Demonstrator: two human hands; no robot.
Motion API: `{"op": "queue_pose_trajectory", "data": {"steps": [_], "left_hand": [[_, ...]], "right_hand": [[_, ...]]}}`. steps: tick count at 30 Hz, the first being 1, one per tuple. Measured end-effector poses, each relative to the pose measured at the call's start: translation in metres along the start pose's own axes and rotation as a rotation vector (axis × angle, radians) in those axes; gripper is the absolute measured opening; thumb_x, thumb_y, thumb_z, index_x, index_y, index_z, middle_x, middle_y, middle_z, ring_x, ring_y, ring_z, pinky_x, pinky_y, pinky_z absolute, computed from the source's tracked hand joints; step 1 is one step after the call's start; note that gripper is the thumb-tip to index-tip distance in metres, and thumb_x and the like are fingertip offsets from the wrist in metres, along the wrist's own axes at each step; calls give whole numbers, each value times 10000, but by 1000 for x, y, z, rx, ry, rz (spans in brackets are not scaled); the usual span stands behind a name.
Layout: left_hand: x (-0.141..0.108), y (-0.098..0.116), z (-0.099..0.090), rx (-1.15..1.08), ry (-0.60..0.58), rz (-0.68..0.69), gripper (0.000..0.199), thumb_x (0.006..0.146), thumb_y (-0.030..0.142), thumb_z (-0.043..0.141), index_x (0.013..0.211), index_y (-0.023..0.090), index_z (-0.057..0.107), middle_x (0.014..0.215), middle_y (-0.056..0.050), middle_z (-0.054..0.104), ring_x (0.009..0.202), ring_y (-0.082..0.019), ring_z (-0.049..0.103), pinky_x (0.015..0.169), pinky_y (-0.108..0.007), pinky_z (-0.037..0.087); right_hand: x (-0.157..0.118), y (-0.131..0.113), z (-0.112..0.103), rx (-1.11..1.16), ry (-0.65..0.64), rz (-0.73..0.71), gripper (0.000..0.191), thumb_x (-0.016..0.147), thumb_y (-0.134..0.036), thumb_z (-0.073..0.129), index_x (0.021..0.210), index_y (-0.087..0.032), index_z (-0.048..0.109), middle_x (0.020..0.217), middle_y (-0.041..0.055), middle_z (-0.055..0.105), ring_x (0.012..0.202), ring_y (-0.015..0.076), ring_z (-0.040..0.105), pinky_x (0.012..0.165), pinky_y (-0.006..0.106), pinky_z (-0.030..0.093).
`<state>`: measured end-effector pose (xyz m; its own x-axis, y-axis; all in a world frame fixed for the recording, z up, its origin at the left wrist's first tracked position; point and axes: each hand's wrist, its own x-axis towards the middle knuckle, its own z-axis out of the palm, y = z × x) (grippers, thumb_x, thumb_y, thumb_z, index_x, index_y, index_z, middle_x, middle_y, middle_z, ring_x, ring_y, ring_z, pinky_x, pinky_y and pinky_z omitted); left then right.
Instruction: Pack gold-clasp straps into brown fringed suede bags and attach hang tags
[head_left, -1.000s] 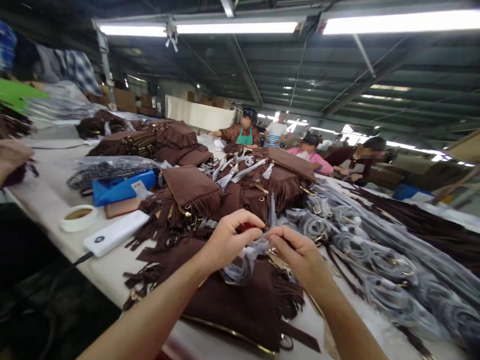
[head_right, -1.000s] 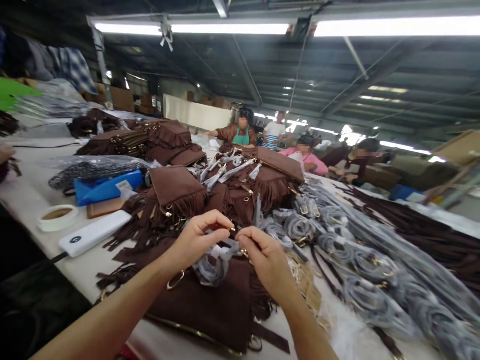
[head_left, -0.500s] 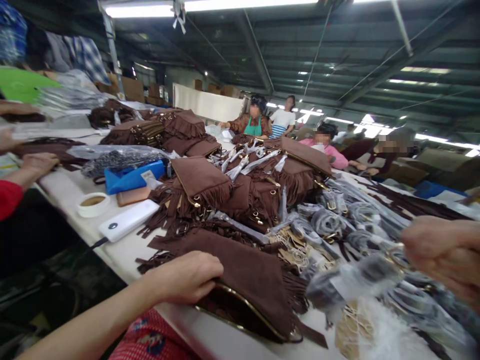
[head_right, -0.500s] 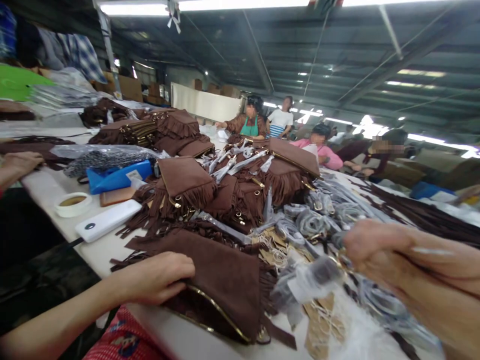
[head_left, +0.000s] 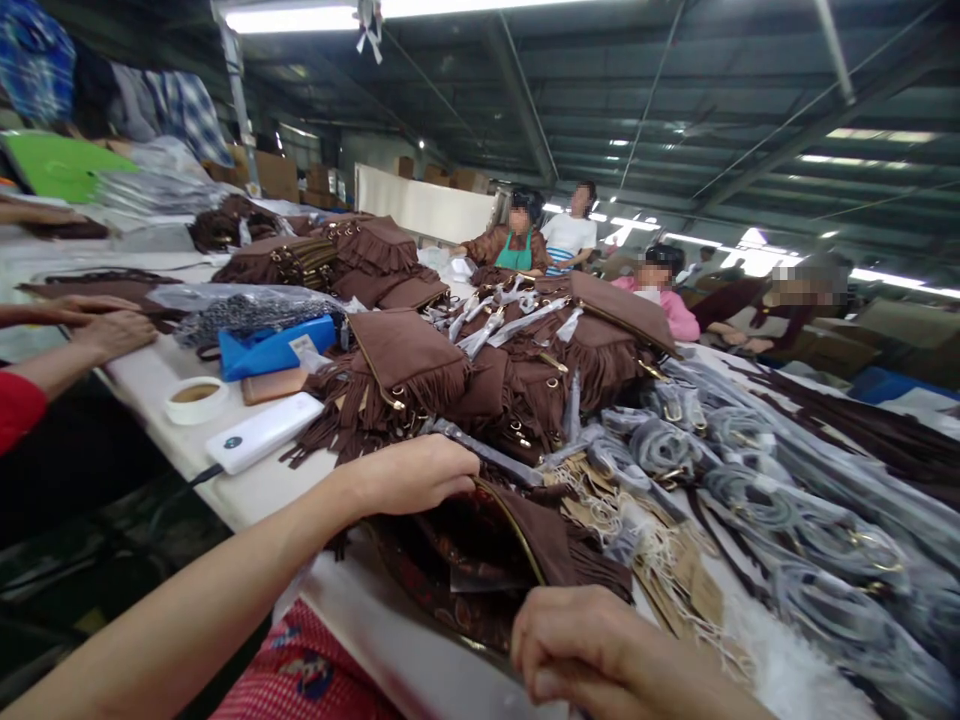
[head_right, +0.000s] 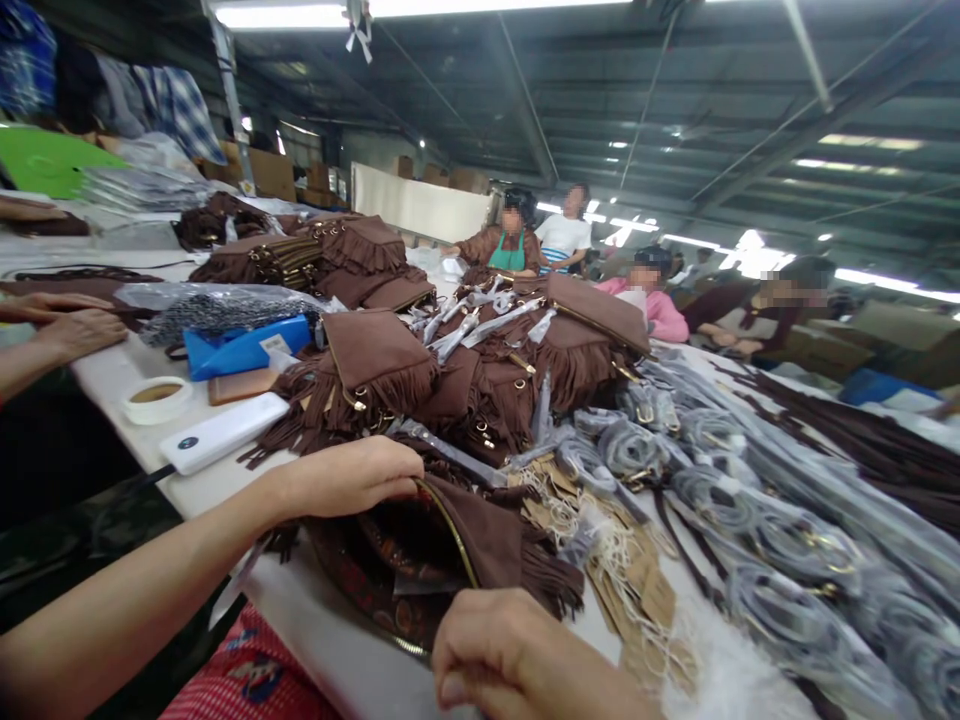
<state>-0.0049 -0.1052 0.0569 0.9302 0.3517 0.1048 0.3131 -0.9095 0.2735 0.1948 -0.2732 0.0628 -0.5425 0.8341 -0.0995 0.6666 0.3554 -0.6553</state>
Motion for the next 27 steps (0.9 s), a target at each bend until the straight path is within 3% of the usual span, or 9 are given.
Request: {"op": "queue_pose_trajectory", "data": {"steps": [5,9,11,13,16,19,22,24,27], "left_hand": [[-3,-2,-1,48,39,-66,78,927,126,573,907,154,644,949,-61,685,876,-217,646,766,-280,483],[-21,32,9,124,151,47,77,924,138,542,944,172,608,998,-68,643,873,-212,620,735,-289,500],[-29,52,24,70,42,162,89,907,119,549,920,172,619,916,-43,661,836,-196,630,733,-276,520],[-30,63,44,36,-64,163,104,898,102,549,915,150,639,927,-56,685,890,-218,644,811,-309,540],[-17,57,70,-38,-49,-11,284,920,72,468,1164,80,613,1205,-143,663,1100,-261,620,995,-373,492],[6,37,82,-157,-11,-83,448,925,94,456,1368,142,499,1402,-114,564,1178,-238,597,1057,-350,447],[26,25,89,-251,-15,-27,401,916,255,559,1314,211,558,1356,-58,613,1173,-242,606,1021,-319,476],[34,24,99,-318,9,-30,408,862,302,637,1259,219,595,1268,-43,670,1113,-251,635,974,-318,504],[40,25,120,-374,96,-115,386,875,155,544,1252,229,584,1192,-17,698,1075,-226,636,992,-328,480]], "right_hand": [[17,25,26,-203,143,100,338,795,8,392,758,-217,642,983,90,672,864,188,688,730,232,514],[15,47,32,-200,168,99,280,825,-45,421,794,-209,645,1199,119,594,1057,213,639,820,243,495],[14,53,34,-163,137,94,236,809,-61,464,784,-208,646,1169,103,594,1016,200,642,804,225,486],[12,55,35,-138,111,93,241,794,-44,460,776,-203,641,1120,93,596,960,181,644,785,213,477],[6,54,34,-155,112,84,259,808,-33,428,798,-198,628,1129,100,580,978,177,623,803,216,465],[-3,54,29,-184,112,123,257,828,-35,407,830,-196,608,1257,120,525,1036,175,604,832,217,457],[-11,57,22,-201,96,171,257,831,-29,392,823,-198,586,1294,118,505,1053,168,605,852,216,450],[-14,59,19,-197,70,187,253,830,-31,389,786,-199,574,1185,106,559,1009,167,621,824,209,451],[-17,61,18,-177,32,209,241,822,-40,396,762,-202,564,1084,91,589,927,166,638,766,204,454]]}}
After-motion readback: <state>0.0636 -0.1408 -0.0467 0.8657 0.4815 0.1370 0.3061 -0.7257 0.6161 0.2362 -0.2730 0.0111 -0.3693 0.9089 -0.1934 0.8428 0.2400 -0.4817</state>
